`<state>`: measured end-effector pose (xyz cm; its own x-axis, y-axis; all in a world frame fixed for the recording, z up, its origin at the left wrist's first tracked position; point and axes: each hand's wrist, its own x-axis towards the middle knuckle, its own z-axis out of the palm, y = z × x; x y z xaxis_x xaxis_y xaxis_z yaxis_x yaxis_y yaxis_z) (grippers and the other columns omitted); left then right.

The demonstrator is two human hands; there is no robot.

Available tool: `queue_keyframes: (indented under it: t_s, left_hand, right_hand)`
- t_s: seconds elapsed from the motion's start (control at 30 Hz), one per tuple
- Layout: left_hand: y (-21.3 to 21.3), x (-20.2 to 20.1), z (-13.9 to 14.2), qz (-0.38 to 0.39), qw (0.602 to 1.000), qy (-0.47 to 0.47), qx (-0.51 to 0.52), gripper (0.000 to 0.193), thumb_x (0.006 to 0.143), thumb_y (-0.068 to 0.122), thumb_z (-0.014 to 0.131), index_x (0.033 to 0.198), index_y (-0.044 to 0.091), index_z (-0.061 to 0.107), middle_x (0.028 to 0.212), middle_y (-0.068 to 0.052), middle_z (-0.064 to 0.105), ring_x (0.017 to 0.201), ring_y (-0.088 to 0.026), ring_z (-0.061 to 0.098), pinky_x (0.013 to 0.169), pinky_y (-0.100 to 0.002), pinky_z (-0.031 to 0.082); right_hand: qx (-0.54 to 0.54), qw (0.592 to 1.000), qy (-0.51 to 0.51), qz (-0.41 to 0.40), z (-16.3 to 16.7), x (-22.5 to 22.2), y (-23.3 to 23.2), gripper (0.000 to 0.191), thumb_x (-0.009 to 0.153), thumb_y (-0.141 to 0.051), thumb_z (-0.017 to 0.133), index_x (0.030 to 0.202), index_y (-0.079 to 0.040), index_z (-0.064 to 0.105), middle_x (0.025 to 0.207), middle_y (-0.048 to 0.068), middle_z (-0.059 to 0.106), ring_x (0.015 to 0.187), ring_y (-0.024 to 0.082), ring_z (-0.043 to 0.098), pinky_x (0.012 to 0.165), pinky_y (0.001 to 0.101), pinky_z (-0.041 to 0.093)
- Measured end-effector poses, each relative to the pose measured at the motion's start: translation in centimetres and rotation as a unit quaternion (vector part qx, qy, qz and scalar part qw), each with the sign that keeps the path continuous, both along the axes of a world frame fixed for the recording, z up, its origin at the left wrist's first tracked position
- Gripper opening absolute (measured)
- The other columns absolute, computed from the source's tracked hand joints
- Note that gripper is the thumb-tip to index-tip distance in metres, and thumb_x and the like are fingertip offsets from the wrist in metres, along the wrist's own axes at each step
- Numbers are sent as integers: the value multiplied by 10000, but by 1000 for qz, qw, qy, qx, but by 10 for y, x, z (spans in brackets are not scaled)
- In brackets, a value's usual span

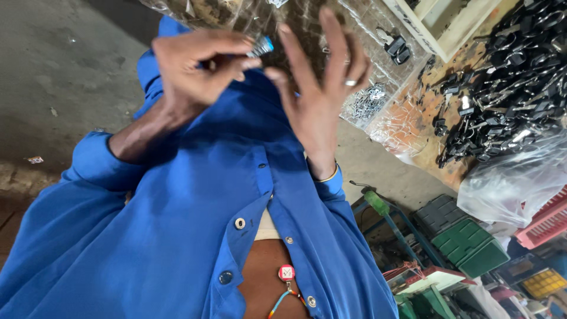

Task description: The person sits at a workbench assembling small metal hardware parts. They pick individual pieces from a large pile on the bench, fit them together by hand, and set the assembled pieces aside, repeating the cycle with both hands.

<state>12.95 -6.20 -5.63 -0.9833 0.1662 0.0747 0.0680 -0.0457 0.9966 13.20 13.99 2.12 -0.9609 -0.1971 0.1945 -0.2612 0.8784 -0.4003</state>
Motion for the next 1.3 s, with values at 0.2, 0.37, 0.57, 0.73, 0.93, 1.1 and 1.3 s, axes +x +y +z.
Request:
queue_keyframes:
  t_s: [0.2, 0.37, 0.57, 0.73, 0.93, 1.1, 1.3]
  left_hand:
    - [3, -3, 0, 8, 999, -22, 27, 183, 1024, -115, 827, 1170, -49, 740, 1184, -180, 754, 837, -172, 772, 654, -238, 622]
    - [24, -1, 2, -38, 998, -53, 21, 188, 948, -76, 848, 1104, -36, 751, 1113, -154, 767, 806, -169, 773, 602, -245, 576]
    - [41, -3, 6, -78, 996, -37, 6, 200, 952, -28, 852, 1122, -13, 748, 1113, -137, 770, 810, -168, 780, 632, -249, 623]
    - [38, -3, 8, -87, 996, -3, -25, 213, 955, -27, 836, 1142, -1, 738, 1119, -132, 769, 832, -175, 787, 662, -251, 627]
    - [35, -1, 6, -78, 982, 108, -133, 212, 928, -46, 816, 1118, 21, 749, 1123, -116, 773, 918, -226, 785, 731, -290, 614]
    - [20, -1, 7, -42, 995, 62, -69, 196, 985, -74, 806, 1158, -9, 742, 1160, -149, 762, 868, -196, 778, 696, -267, 614]
    - [-8, 0, 11, 65, 996, 56, -5, 192, 1030, -140, 827, 1171, -72, 716, 1215, -205, 746, 817, -187, 766, 630, -246, 611]
  right_hand:
    - [-38, 998, 16, 49, -18, 15, 12, 288, 879, -152, 900, 1086, -247, 724, 1264, -38, 659, 1290, 245, 515, 1167, 511, 253]
    - [-158, 986, -33, -35, -25, 30, 31, 189, 919, -11, 830, 1042, -112, 728, 1083, 9, 749, 1093, 225, 651, 1076, 435, 400]
    - [-235, 967, 22, -101, -26, 31, 32, 207, 926, 45, 816, 1099, -45, 748, 1079, 63, 719, 1017, 195, 626, 812, 308, 512]
    - [-359, 914, -87, -170, -25, 35, 20, 206, 920, 26, 810, 1083, -57, 714, 1020, 37, 721, 923, 146, 696, 803, 292, 559]
    - [-208, 963, -69, -155, -18, 32, 15, 230, 866, -73, 861, 1037, -124, 716, 971, -25, 734, 880, 131, 670, 917, 338, 447]
    - [-69, 989, -112, -60, -8, 15, 22, 294, 954, -193, 885, 1222, -261, 786, 1147, -24, 672, 1089, 177, 582, 1023, 403, 317]
    - [40, 998, -35, -23, -19, -6, -9, 492, 974, -354, 843, 1420, -321, 637, 1586, 100, 321, 1474, 323, 258, 1222, 537, 173]
